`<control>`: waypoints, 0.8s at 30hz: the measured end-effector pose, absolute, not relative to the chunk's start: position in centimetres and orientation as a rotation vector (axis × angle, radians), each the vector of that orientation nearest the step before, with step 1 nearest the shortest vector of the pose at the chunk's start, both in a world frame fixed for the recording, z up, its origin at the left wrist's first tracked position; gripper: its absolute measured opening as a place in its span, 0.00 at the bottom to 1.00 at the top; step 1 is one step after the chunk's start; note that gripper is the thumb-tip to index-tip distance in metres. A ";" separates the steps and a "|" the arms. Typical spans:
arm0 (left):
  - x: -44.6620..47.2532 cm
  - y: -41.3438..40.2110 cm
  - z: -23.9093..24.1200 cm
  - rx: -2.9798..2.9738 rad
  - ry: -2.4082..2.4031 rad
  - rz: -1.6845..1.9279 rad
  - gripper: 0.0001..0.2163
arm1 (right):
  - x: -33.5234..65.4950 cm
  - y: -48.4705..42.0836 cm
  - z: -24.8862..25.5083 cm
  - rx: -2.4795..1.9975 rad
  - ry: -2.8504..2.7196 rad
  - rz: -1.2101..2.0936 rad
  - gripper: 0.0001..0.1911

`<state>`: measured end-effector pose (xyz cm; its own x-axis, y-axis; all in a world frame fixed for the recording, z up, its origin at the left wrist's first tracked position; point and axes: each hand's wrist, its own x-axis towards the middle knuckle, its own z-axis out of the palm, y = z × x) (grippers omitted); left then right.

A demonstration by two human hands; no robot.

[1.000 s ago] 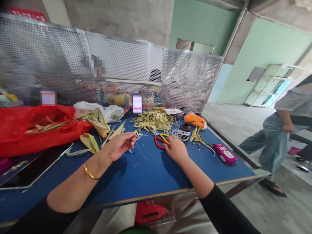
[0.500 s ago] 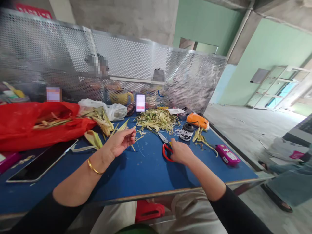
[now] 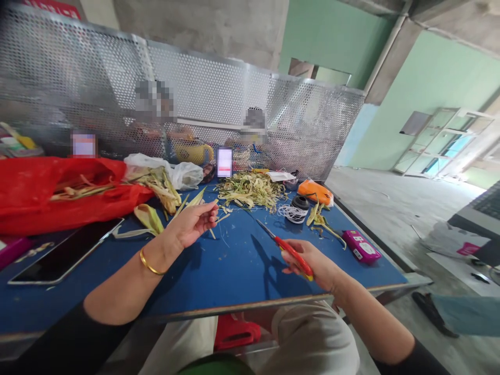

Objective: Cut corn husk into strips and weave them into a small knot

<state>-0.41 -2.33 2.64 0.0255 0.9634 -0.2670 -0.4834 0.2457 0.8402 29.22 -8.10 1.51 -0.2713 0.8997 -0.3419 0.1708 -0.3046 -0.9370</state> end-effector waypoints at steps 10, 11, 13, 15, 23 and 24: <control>-0.6 -2.4 1.9 0.668 0.953 1.203 0.07 | 25.1 -6.7 2.4 -1.272 -1.287 1.630 0.23; -0.5 -2.4 2.0 0.672 0.947 1.202 0.08 | 24.7 -6.2 2.4 -1.327 -1.337 1.547 0.23; -0.4 -2.5 2.1 0.676 0.936 1.201 0.08 | 24.2 -5.2 2.2 -1.466 -1.458 1.335 0.23; -0.3 -2.6 2.1 0.680 0.925 1.196 0.08 | 23.9 -4.1 1.9 -1.575 -1.552 1.174 0.23; -0.6 -2.6 2.1 0.750 0.886 1.171 0.09 | 24.5 -2.1 1.0 -1.937 -1.911 0.566 0.12; -0.6 -2.6 2.1 0.765 0.881 1.154 0.09 | 24.5 -2.1 1.0 -1.969 -1.937 0.504 0.12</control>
